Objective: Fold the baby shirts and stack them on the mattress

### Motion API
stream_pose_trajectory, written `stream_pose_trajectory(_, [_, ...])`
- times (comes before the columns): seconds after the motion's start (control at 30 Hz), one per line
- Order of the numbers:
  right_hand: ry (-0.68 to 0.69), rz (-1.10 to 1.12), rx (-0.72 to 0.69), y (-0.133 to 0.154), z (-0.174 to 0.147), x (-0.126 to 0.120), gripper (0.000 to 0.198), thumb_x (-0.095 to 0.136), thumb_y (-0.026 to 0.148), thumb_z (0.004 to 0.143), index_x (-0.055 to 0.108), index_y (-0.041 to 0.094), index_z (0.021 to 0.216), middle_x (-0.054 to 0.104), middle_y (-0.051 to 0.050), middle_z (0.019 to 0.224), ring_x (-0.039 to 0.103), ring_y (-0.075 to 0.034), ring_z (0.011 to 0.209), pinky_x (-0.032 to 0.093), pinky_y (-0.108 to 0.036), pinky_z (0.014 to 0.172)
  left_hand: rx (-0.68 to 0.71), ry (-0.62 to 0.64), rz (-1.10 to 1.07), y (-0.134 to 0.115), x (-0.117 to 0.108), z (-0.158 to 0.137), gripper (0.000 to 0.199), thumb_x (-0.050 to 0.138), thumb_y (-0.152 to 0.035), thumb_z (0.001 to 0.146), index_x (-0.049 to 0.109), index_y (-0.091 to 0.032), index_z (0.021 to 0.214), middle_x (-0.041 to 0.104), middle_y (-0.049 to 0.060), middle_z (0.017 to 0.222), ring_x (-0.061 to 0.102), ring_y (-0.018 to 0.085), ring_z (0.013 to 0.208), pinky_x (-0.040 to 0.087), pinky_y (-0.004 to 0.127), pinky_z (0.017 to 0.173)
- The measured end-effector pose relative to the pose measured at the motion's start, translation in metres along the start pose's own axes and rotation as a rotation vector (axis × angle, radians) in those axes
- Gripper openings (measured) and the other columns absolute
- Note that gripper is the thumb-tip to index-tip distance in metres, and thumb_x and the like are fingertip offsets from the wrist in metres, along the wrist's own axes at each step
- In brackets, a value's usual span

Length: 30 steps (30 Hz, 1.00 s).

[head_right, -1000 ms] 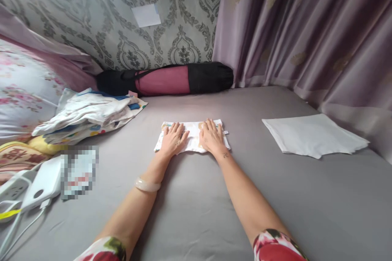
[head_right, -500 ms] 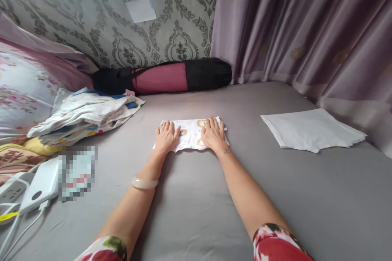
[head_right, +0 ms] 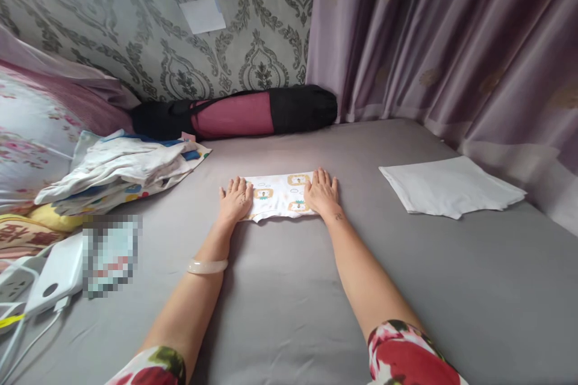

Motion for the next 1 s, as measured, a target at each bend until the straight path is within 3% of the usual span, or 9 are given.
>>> stream_pose_trajectory(0.17, [-0.001, 0.011, -0.002, 0.002, -0.002, -0.004, 0.060, 0.016, 0.032, 0.099, 0.027, 0.004, 0.151, 0.020, -0.013, 0.160, 0.016, -0.025, 0.147, 0.012, -0.052, 0.118, 0.000, 0.027, 0.027, 0.000, -0.005, 0.000, 0.063, 0.016, -0.045, 0.099, 0.037, -0.013, 0.148, 0.029, 0.013, 0.157, 0.021, 0.030, 0.147, 0.015, 0.058, 0.118])
stream_pose_trajectory(0.33, [-0.075, -0.006, -0.073, 0.017, -0.015, -0.011, 0.058, 0.020, 0.032, 0.099, 0.031, 0.005, 0.150, 0.020, -0.013, 0.160, 0.011, -0.026, 0.148, 0.006, -0.054, 0.118, 0.052, -0.067, 0.077, -0.017, -0.017, -0.014, 0.062, 0.020, -0.043, 0.099, 0.040, -0.007, 0.145, 0.029, 0.018, 0.157, 0.015, 0.031, 0.148, 0.009, 0.059, 0.118])
stream_pose_trajectory(0.53, [-0.047, 0.037, -0.172, 0.041, -0.034, -0.004, 0.059, 0.022, 0.034, 0.098, 0.031, 0.006, 0.150, 0.024, -0.013, 0.159, 0.015, -0.024, 0.147, 0.009, -0.051, 0.119, 0.231, -0.043, 0.022, -0.048, 0.000, -0.040, 0.063, 0.023, -0.046, 0.099, 0.040, -0.008, 0.146, 0.035, 0.018, 0.154, 0.023, 0.031, 0.146, 0.016, 0.056, 0.118])
stream_pose_trajectory(0.8, [-0.019, 0.028, -0.146, 0.044, -0.034, -0.006, 0.058, 0.026, 0.033, 0.098, 0.033, 0.006, 0.148, 0.025, -0.015, 0.158, 0.017, -0.026, 0.146, 0.009, -0.052, 0.118, 0.219, -0.127, -0.009, -0.049, 0.009, -0.046, 0.058, 0.028, -0.044, 0.098, 0.043, -0.010, 0.143, 0.038, 0.018, 0.152, 0.028, 0.031, 0.145, 0.021, 0.052, 0.117])
stream_pose_trajectory(1.0, [-0.099, 0.041, -0.268, 0.084, -0.041, -0.003, 0.057, 0.026, 0.030, 0.099, 0.034, 0.005, 0.149, 0.025, -0.015, 0.158, 0.016, -0.027, 0.147, 0.008, -0.047, 0.118, 0.179, -0.234, -0.083, -0.043, 0.002, -0.049, 0.054, 0.026, -0.035, 0.099, 0.045, -0.007, 0.140, 0.043, 0.017, 0.150, 0.031, 0.026, 0.144, 0.024, 0.044, 0.118])
Point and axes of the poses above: each hand's wrist, its own z-axis towards the middle knuckle, its own x-axis out of the palm, y = z × x, the point moved 2 cm from there along z, towards the middle knuckle
